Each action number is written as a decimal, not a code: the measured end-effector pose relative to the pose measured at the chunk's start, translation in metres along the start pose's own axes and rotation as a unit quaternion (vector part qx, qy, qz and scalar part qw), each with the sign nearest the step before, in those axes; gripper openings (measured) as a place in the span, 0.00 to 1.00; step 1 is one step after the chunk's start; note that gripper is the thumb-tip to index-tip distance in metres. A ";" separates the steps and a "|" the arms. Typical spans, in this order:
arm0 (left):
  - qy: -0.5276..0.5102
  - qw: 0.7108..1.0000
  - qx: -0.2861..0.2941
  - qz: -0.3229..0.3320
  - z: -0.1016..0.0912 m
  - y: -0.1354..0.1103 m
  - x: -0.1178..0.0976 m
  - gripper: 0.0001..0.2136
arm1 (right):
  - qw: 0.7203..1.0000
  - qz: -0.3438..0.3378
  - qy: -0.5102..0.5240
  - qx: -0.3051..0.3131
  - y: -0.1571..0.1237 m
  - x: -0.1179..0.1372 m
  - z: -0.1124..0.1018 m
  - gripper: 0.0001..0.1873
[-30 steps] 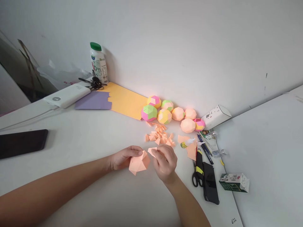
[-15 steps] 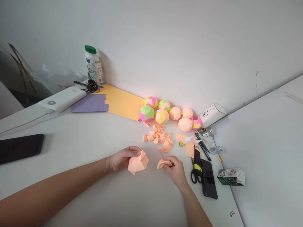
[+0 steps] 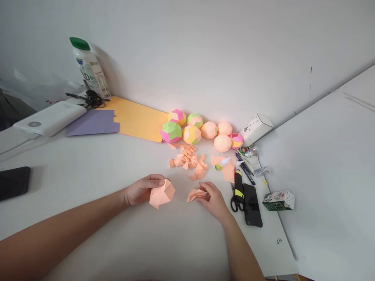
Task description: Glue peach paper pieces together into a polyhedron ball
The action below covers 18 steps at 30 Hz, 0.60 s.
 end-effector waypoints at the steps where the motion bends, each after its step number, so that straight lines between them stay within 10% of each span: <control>1: -0.001 1.000 0.000 0.000 0.000 0.000 0.000 0.09 | 1.000 0.004 -0.004 0.011 -0.002 0.000 -0.002 0.24; 10: 0.019 0.998 0.052 0.004 0.004 0.000 0.000 0.07 | 0.973 -0.127 0.044 -0.185 -0.012 0.061 -0.032 0.05; 15: 0.074 0.990 0.118 0.022 0.012 -0.001 -0.002 0.10 | 0.983 -0.016 0.146 0.114 0.025 0.104 0.011 0.14; 18: 0.097 0.984 0.147 0.023 0.017 -0.001 -0.005 0.13 | 0.961 0.014 0.206 0.185 0.039 0.108 0.022 0.17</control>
Point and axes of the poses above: each hand's wrist, its own y-axis towards the middle knuckle, its own z-axis out of the palm, x = y × z, the point moved 4 cm from there along y, towards the middle knuckle, and after that the axes turned 14 degrees about x, right-handed, at the moved point
